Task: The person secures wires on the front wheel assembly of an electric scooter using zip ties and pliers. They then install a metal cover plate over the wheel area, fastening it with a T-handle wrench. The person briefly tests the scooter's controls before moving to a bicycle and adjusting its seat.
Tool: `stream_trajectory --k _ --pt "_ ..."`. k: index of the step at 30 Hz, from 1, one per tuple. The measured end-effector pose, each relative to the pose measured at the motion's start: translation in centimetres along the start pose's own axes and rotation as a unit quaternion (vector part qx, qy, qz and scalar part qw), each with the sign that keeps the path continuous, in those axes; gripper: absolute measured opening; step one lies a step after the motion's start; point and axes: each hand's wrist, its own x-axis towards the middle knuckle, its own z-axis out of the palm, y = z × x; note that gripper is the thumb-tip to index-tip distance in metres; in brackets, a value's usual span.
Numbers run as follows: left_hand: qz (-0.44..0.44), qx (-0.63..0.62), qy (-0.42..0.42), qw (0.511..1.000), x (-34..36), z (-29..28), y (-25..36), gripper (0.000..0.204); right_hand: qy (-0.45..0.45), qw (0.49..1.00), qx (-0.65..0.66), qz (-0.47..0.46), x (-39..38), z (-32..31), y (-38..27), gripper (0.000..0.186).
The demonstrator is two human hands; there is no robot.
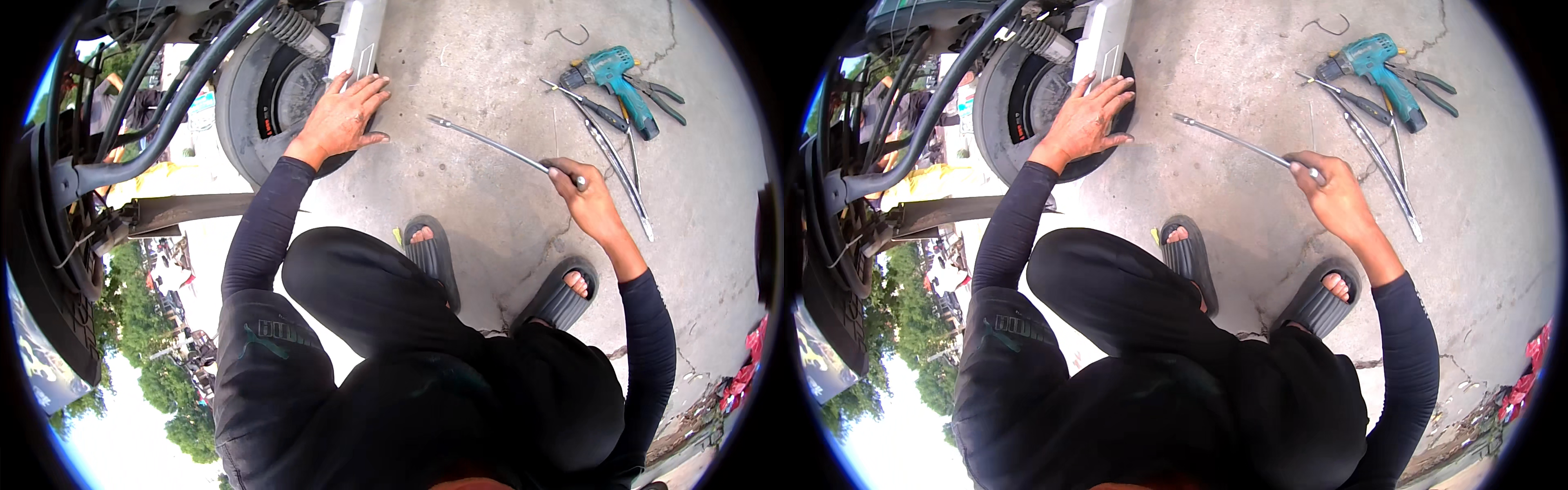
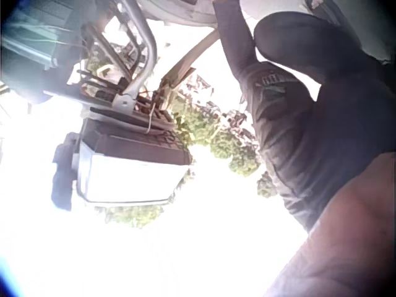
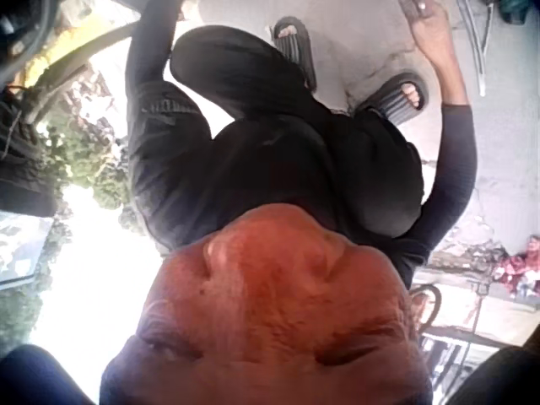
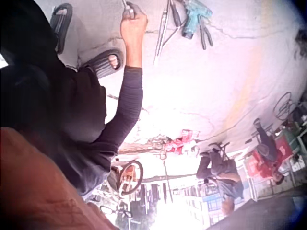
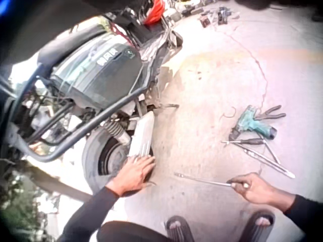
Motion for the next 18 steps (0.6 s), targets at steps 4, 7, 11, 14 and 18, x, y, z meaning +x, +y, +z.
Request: stream_trajectory --k 4,7,11,14,18 --pt "-0.211 0.084 0.064 0.972 -5.6 -3.1 3.3 0.059 0.117 0.988 -0.104 0.008 -5.2 -1.4 6.8 0.022" --pt "-0.325 0.109 0.119 0.932 -11.9 -1.2 5.1 0.056 0.106 0.992 -0.064 0.026 -7.1 -0.9 10.5 0.023" --pt "-0.235 -0.037 -0.017 0.971 -15.6 3.2 10.3 0.051 0.044 0.995 -0.082 0.018 -8.1 0.0 12.2 0.033" --pt "-0.543 -0.264 -0.016 0.797 -15.4 10.3 12.7 0.076 0.009 0.995 -0.090 0.030 -8.0 0.0 12.5 0.041" --pt "-0.750 -0.374 0.252 0.485 -13.2 15.5 6.5 0.098 0.025 0.994 -0.105 0.033 -8.6 -0.2 12.3 0.041"
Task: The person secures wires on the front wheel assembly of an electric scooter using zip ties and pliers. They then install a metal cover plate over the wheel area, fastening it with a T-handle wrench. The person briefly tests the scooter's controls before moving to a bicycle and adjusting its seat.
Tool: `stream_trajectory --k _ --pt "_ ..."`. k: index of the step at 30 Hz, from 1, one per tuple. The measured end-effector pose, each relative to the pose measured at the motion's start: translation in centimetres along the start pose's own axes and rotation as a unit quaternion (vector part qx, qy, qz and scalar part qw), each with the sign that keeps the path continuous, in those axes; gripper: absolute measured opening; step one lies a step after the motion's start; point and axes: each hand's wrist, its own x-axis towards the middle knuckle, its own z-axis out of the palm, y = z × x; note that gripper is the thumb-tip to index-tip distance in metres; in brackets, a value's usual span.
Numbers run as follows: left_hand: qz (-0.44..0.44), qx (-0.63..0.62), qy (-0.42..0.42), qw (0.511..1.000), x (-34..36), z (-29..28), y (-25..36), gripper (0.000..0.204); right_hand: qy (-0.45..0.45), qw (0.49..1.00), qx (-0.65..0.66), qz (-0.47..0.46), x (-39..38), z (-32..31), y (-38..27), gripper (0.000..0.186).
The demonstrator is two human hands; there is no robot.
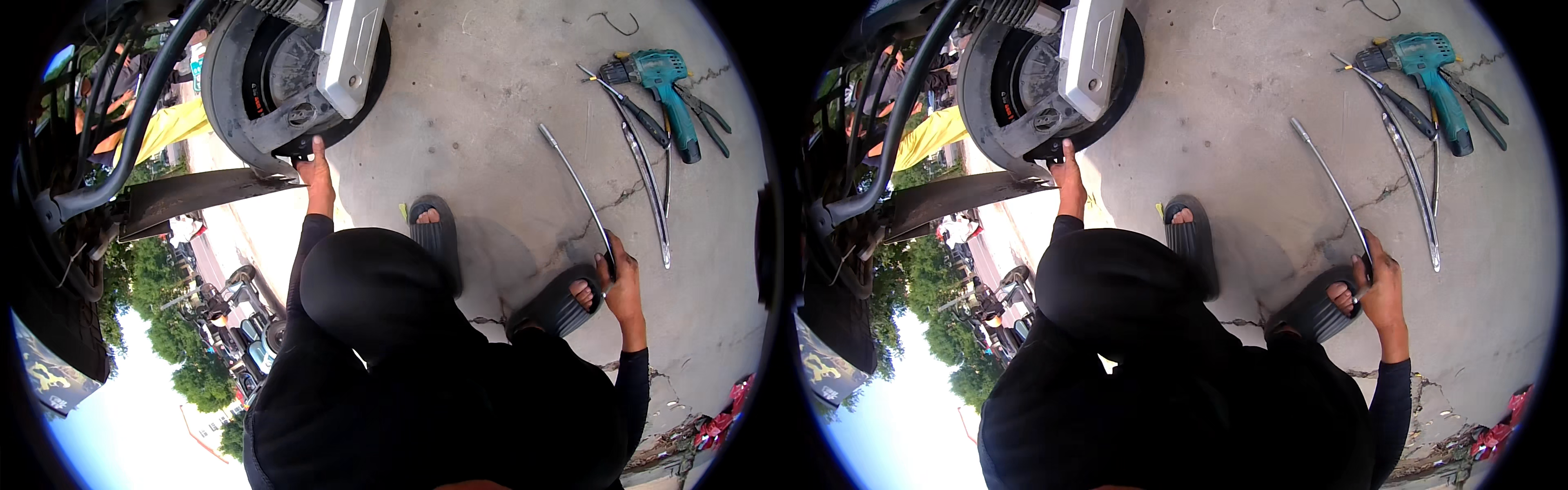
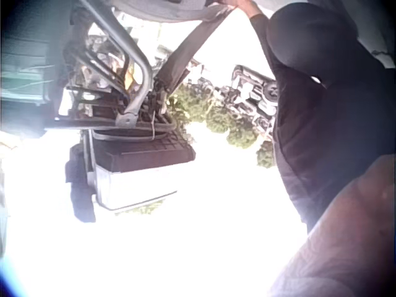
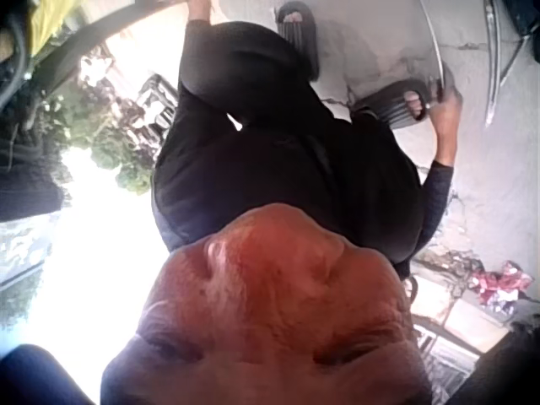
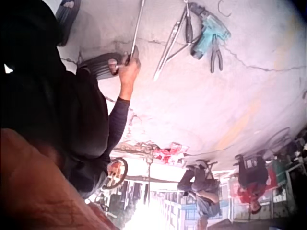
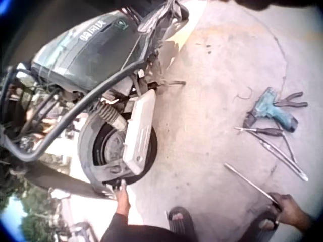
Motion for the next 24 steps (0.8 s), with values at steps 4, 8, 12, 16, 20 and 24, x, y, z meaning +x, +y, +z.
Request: stream_trajectory --k 4,8,12,16,20,24 --pt "0.052 -0.135 0.101 0.984 2.4 4.1 -3.1 0.083 0.005 0.999 -0.053 0.009 -0.8 0.9 0.6 0.051" --pt "-0.002 -0.192 -0.053 0.980 2.2 6.6 -5.5 0.083 -0.011 0.993 -0.107 -0.040 -1.4 3.2 1.2 0.065" --pt "-0.103 -0.138 -0.209 0.963 1.5 9.8 -5.5 0.090 -0.036 0.991 -0.124 -0.043 -0.3 3.5 0.8 0.073" --pt "-0.217 -0.319 -0.201 0.901 0.2 10.0 -5.0 0.105 -0.048 0.993 -0.107 -0.018 -0.3 3.6 1.2 0.072" --pt "-0.283 -0.447 -0.187 0.828 5.2 5.5 -6.5 0.037 -0.061 0.989 -0.126 -0.048 0.5 3.8 0.9 0.071" --pt "-0.270 -0.518 -0.173 0.793 4.1 3.7 -7.0 0.034 -0.060 0.991 -0.111 -0.031 0.0 3.9 1.3 0.072"
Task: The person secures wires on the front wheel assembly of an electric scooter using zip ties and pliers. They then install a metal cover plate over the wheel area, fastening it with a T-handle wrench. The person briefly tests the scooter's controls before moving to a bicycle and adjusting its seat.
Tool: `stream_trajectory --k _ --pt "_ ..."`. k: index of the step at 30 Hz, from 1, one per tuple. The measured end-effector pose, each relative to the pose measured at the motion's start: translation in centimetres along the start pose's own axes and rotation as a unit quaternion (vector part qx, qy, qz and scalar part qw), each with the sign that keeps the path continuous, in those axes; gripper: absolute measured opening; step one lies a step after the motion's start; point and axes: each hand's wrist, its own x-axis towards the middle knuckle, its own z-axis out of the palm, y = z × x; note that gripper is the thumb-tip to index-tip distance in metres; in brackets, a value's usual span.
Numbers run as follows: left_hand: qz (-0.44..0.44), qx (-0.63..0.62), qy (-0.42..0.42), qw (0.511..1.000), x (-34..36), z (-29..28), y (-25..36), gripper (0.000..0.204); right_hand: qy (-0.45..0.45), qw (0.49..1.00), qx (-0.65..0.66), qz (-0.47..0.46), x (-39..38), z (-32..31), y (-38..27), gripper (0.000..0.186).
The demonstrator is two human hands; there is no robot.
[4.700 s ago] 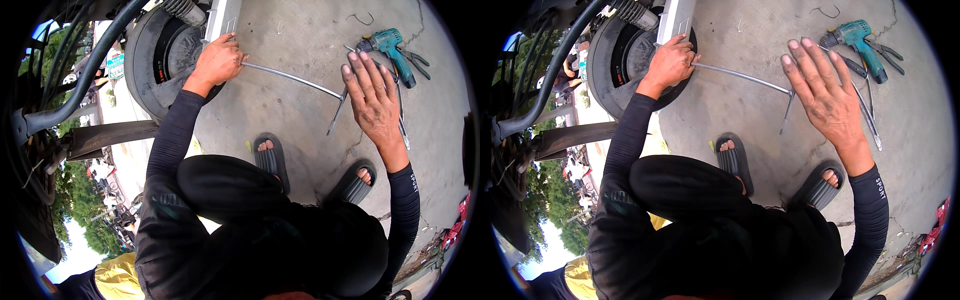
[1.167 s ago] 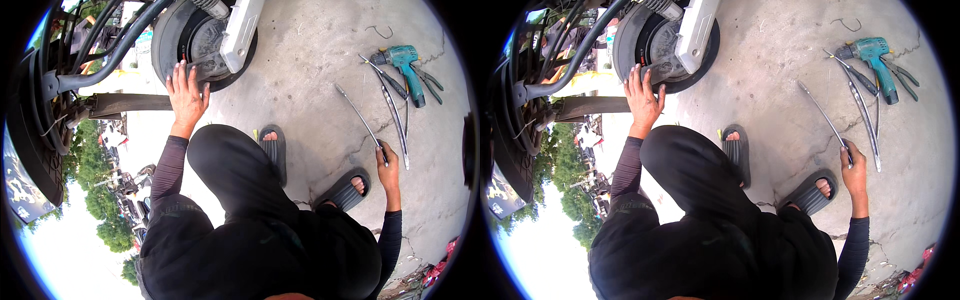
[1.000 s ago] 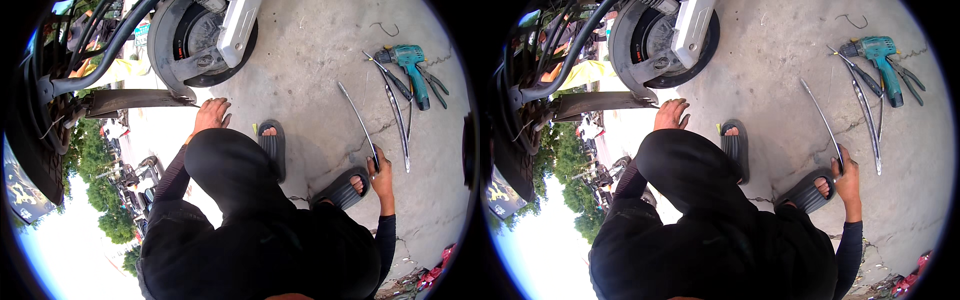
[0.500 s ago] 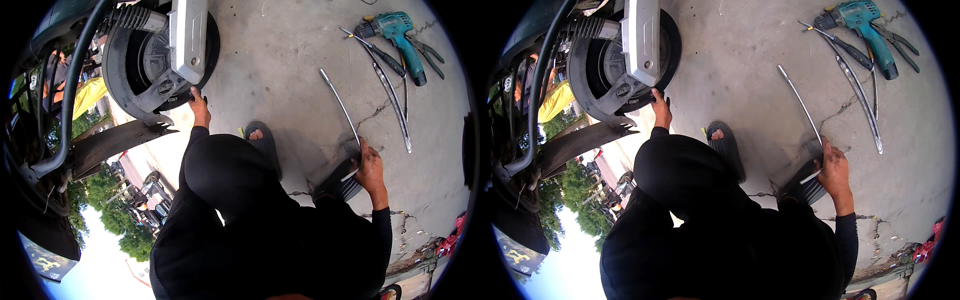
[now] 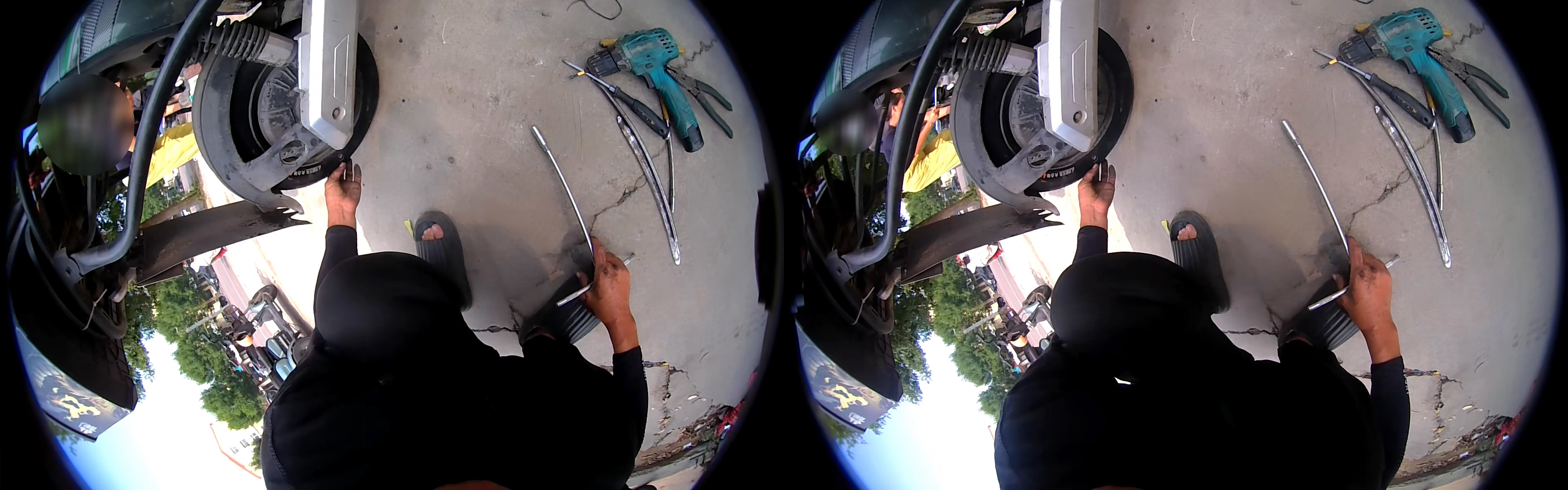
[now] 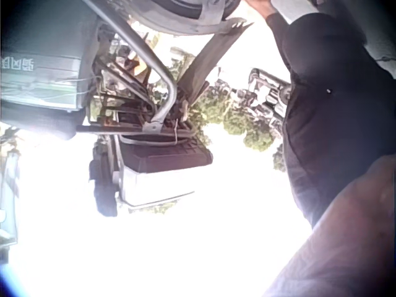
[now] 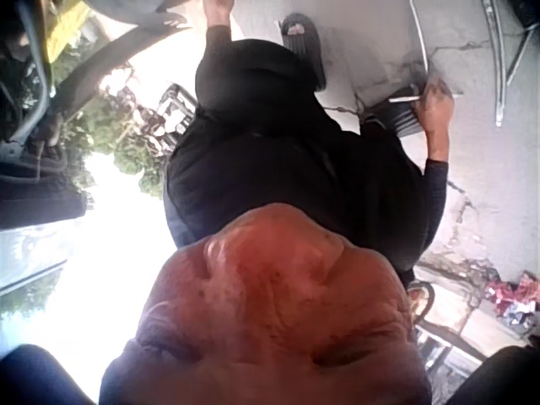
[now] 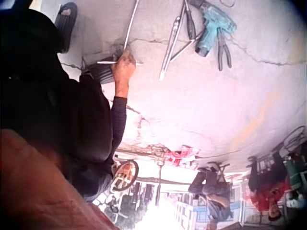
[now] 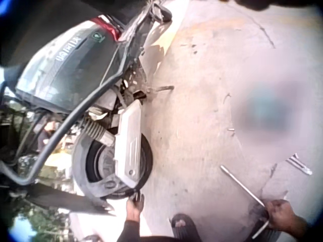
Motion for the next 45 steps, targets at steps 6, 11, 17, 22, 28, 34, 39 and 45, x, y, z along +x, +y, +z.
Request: stream_trajectory --k 6,11,17,22,28,34,39,45 --pt "0.093 0.129 -0.087 0.983 -9.3 0.8 -2.0 0.072 -0.021 0.999 -0.043 0.009 0.1 -0.9 0.2 0.072" --pt "-0.005 0.401 -0.087 0.912 -6.7 5.3 -6.5 0.064 -0.037 0.956 -0.291 0.011 1.4 -1.2 -0.9 0.077" --pt "-0.034 0.811 -0.414 0.411 -16.7 21.7 0.7 0.041 0.036 0.954 -0.280 -0.099 7.3 -1.5 -1.8 0.054" --pt "0.302 0.727 -0.503 0.356 -24.1 32.8 2.8 0.053 0.151 0.985 -0.027 -0.082 5.9 -8.6 -3.3 0.067" --pt "-0.217 0.442 -0.503 0.710 -22.8 36.4 -2.3 0.078 0.219 0.913 -0.044 -0.342 5.7 -21.9 -19.1 0.077" --pt "-0.385 -0.089 -0.584 0.709 -32.2 48.1 -2.5 0.081 0.291 0.873 -0.133 -0.368 15.4 -32.3 -25.7 0.069" --pt "-0.261 0.145 -0.669 0.681 -37.7 42.8 5.2 0.072 0.403 0.902 0.093 0.126 14.5 -38.4 -14.1 0.056" --pt "0.275 0.748 -0.604 0.027 -41.9 34.4 11.2 0.045 0.097 0.903 -0.069 0.413 -11.7 -25.7 -3.5 0.037"
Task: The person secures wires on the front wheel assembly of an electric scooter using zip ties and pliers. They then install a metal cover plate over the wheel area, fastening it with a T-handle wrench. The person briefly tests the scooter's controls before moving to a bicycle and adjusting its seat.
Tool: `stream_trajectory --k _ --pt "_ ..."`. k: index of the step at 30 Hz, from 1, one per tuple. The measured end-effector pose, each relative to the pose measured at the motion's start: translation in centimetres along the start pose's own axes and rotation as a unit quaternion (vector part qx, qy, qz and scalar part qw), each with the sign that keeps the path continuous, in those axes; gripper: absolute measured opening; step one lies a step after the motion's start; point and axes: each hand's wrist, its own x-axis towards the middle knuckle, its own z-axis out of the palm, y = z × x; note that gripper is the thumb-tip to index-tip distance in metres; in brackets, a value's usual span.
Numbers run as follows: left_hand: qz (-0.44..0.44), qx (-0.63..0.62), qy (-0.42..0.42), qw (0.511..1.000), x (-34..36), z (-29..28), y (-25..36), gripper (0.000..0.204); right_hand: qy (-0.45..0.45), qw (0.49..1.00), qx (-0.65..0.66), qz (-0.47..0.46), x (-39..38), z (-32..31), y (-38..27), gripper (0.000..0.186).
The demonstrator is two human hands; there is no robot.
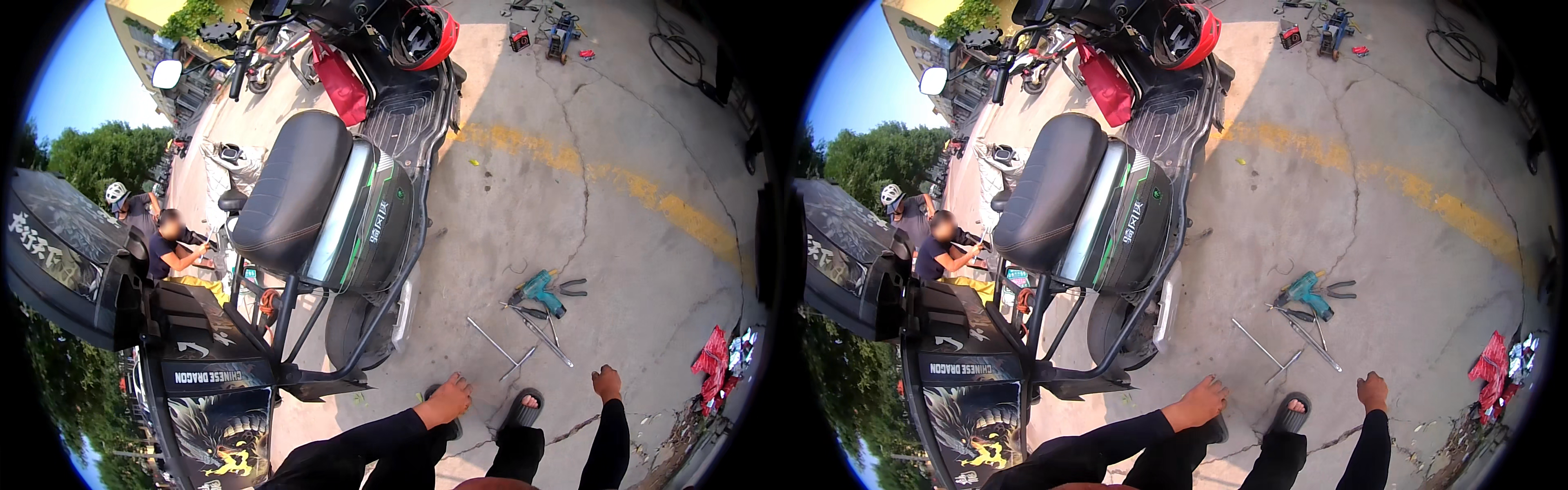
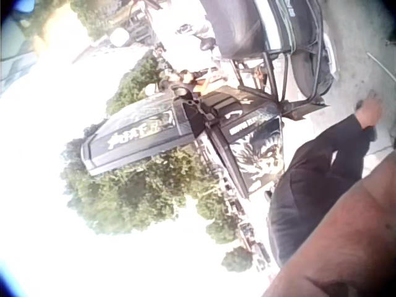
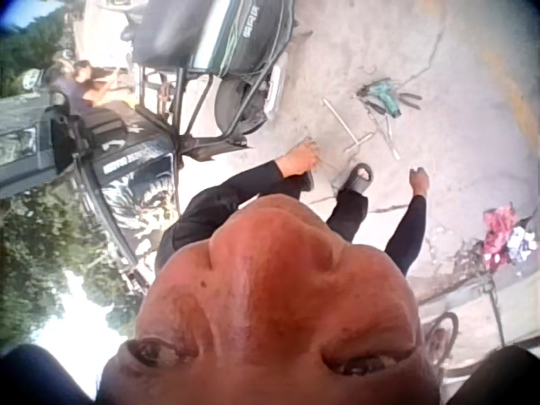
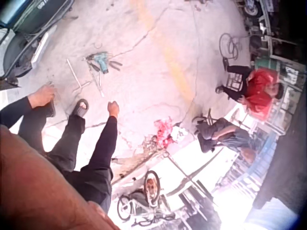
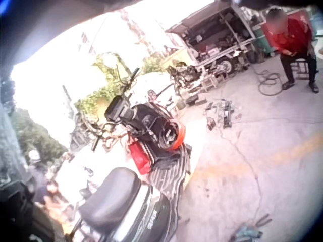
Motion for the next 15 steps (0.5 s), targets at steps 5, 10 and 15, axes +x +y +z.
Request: stream_trajectory --k 5,10,15 --pt "-0.007 -0.160 0.080 0.984 -4.9 0.1 1.7 0.036 -0.180 0.976 -0.066 -0.100 -26.0 11.8 21.7 0.028" --pt "0.017 -0.149 0.122 0.981 -8.9 -3.9 4.7 0.028 -0.323 0.874 0.200 0.303 -41.9 6.6 18.5 0.023" --pt "-0.019 -0.218 0.095 0.971 -13.5 -8.7 7.1 0.033 -0.312 0.793 0.343 0.395 -46.4 0.6 16.4 0.019"
